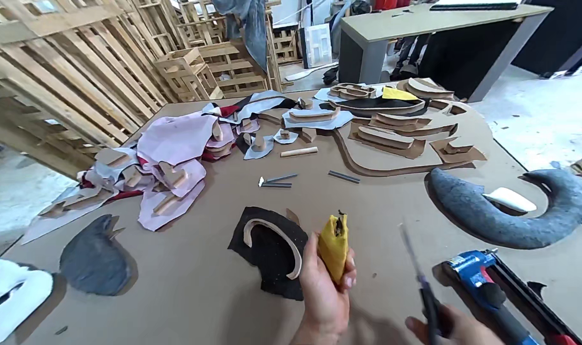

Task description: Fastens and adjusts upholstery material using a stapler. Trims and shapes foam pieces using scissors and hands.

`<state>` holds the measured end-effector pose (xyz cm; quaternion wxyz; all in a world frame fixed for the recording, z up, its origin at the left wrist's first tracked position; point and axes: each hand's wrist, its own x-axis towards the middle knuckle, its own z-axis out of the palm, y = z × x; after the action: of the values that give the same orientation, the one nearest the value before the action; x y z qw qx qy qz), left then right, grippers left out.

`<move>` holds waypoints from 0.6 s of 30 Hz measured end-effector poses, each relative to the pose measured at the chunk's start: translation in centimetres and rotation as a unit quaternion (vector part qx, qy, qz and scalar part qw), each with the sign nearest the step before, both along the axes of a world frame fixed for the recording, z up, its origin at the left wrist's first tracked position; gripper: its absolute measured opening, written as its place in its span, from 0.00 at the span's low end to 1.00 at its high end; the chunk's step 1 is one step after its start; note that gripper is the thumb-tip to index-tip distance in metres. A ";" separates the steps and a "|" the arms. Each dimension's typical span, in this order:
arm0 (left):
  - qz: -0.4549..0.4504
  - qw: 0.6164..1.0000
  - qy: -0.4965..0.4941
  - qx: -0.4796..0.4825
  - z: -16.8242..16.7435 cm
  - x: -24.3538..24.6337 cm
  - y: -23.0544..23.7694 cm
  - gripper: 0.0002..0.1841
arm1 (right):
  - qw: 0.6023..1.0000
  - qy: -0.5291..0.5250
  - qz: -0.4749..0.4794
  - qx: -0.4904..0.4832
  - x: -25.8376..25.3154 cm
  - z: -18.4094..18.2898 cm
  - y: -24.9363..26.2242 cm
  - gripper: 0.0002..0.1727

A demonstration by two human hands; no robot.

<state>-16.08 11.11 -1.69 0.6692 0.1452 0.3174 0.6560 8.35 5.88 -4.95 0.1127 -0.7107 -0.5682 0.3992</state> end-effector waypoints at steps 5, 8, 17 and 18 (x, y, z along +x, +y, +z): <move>-0.157 0.969 -0.191 0.014 0.9 -1.2 -1.2 0.31 | 0.997 0.041 0.066 -0.003 0.3 -2.9 1.2 0.47; -0.215 0.947 -0.234 0.040 1.2 -1.5 -1.3 0.29 | 0.971 0.093 0.086 0.202 -1.5 2.0 1.8 0.25; -0.222 0.973 0.062 0.024 2.5 -0.8 -2.5 0.29 | 0.803 0.078 0.251 0.535 -5.9 8.8 4.8 0.12; -0.222 0.971 0.076 0.041 2.6 -1.0 -2.6 0.29 | 0.806 0.084 0.255 0.528 -5.8 8.4 4.9 0.10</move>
<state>-17.10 8.55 0.89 0.7654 0.2891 0.3001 0.4905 2.55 10.75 3.44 0.4122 -0.3349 -0.8401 0.1104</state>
